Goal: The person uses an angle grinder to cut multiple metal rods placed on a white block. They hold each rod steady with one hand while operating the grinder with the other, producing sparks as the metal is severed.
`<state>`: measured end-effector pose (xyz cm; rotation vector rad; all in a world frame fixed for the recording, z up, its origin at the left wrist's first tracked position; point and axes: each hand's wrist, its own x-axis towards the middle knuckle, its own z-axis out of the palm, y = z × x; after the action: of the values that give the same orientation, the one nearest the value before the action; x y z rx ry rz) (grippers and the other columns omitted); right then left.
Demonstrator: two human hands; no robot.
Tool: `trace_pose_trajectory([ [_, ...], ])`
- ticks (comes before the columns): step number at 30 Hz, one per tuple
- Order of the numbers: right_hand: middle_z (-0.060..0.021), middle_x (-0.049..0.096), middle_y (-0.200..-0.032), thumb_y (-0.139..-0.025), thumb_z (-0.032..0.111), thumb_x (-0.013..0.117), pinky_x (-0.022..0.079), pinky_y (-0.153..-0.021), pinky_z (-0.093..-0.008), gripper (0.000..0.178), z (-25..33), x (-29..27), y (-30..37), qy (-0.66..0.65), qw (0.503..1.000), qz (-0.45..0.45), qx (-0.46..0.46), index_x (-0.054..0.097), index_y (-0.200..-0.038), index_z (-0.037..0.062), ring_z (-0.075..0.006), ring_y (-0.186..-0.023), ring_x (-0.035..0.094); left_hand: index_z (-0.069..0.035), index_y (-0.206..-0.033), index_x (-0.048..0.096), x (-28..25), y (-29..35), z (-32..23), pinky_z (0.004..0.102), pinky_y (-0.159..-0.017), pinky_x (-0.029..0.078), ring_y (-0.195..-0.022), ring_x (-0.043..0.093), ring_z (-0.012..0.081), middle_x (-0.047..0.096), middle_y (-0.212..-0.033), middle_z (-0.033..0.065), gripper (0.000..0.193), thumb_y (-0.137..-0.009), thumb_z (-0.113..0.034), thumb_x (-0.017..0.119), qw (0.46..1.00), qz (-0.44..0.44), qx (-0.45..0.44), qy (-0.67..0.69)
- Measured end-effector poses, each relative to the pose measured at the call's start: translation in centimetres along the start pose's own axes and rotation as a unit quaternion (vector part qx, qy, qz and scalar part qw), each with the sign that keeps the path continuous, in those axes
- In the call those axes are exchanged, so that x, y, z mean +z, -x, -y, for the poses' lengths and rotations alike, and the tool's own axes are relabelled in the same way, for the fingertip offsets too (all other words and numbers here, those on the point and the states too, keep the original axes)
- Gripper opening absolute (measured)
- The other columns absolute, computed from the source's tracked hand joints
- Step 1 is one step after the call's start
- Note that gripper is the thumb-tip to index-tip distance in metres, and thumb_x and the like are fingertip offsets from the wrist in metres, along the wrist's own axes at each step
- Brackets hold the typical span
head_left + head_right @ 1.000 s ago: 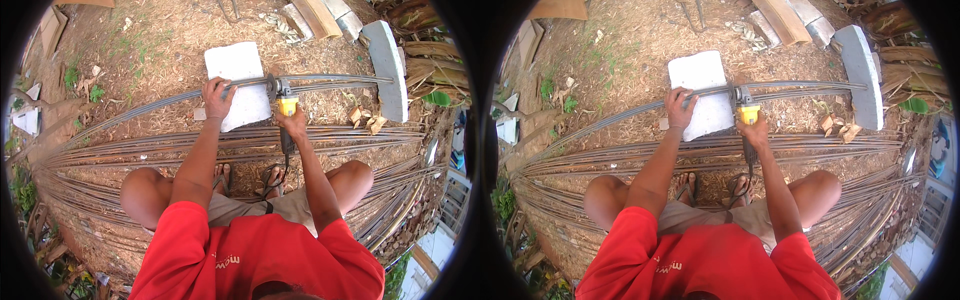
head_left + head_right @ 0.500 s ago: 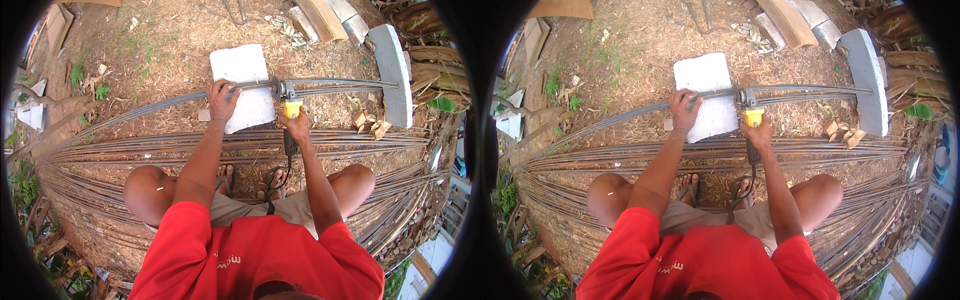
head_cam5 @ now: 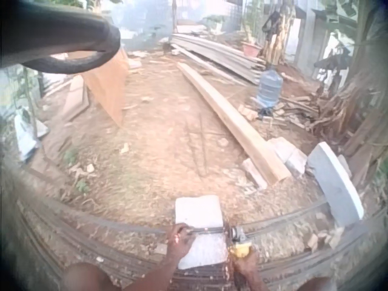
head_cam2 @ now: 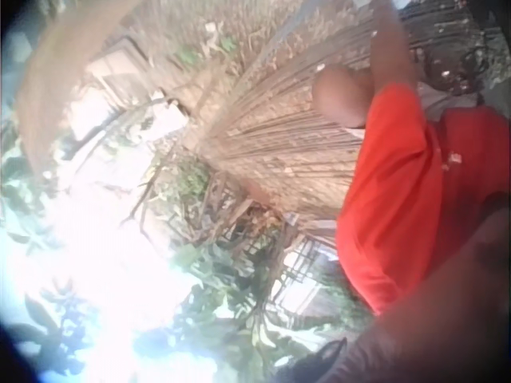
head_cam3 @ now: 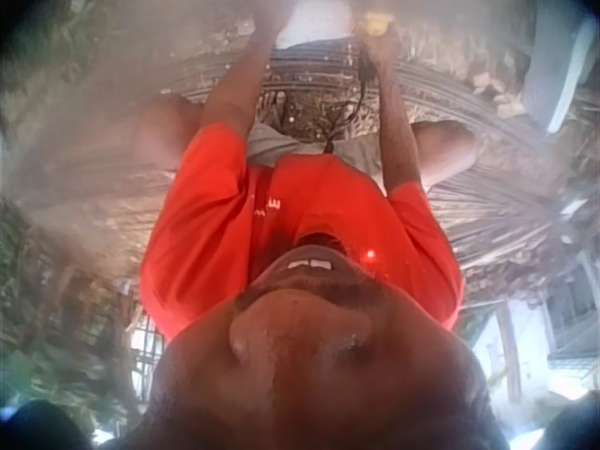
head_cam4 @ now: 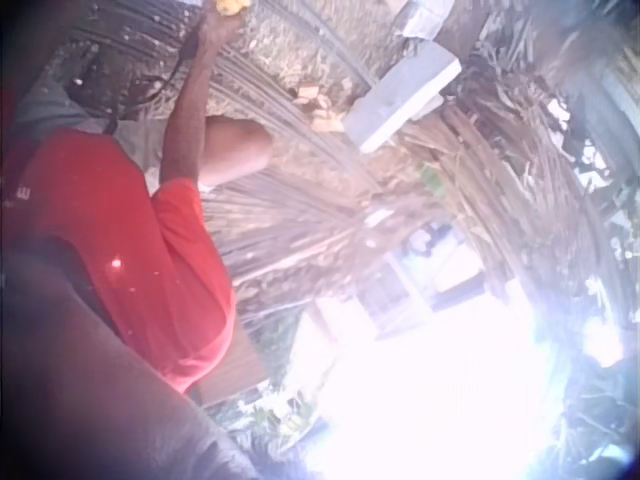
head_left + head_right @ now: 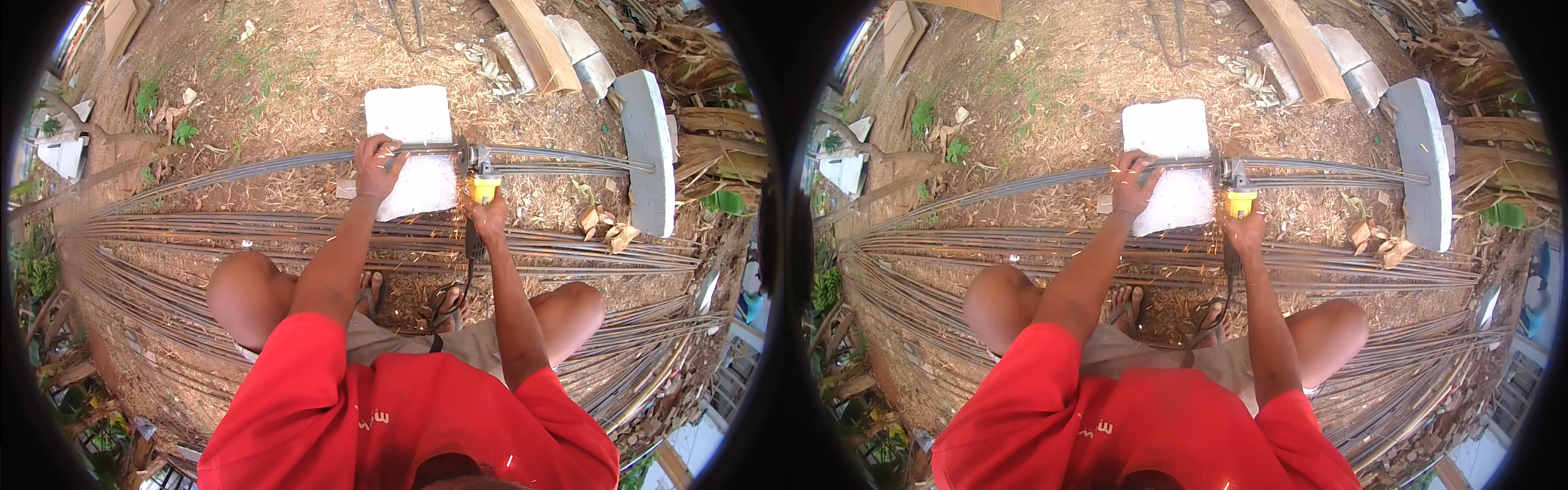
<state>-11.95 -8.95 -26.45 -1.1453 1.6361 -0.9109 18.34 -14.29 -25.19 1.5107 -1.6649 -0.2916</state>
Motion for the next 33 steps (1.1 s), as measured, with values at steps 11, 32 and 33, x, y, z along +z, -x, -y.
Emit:
trace_pose_trajectory([
  [11,-0.0092,0.073,-0.104,-0.089,-0.005,0.087,0.059,-0.066,-0.0313,0.054,-2.3,-0.5,0.0,-0.130,0.991,0.024,-0.018,0.059,-0.135,0.0013,-0.0170,-0.079,0.070,-0.016,-0.113,0.080,0.2,0.1,0.4,0.0498,-0.109,0.047,-0.119,0.064,0.0306,0.069,-0.120,0.0057,0.028,-0.093,-0.031,0.091,1.000,-0.018,0.011,-0.001],
  [32,-0.0125,0.082,-0.104,-0.079,0.018,0.094,0.063,-0.084,-0.0376,0.060,-1.2,-0.5,0.6,-0.015,0.999,-0.031,-0.020,0.069,-0.129,-0.0032,-0.0216,-0.091,0.075,-0.016,-0.110,0.080,0.1,0.3,0.5,0.0506,-0.113,0.046,-0.124,0.062,0.0302,0.067,-0.124,0.0046,0.026,-0.096,-0.037,0.087,1.000,0.013,-0.018,-0.006],
  [33,-0.0115,0.081,-0.103,-0.079,0.016,0.094,0.063,-0.083,-0.0370,0.059,-0.7,-0.6,0.8,-0.012,1.000,-0.020,0.016,0.069,-0.129,-0.0029,-0.0210,-0.090,0.075,-0.016,-0.110,0.080,0.1,0.3,0.4,0.0504,-0.113,0.046,-0.124,0.062,0.0300,0.067,-0.124,0.0045,0.026,-0.096,-0.037,0.087,1.000,0.013,-0.017,-0.011],
])
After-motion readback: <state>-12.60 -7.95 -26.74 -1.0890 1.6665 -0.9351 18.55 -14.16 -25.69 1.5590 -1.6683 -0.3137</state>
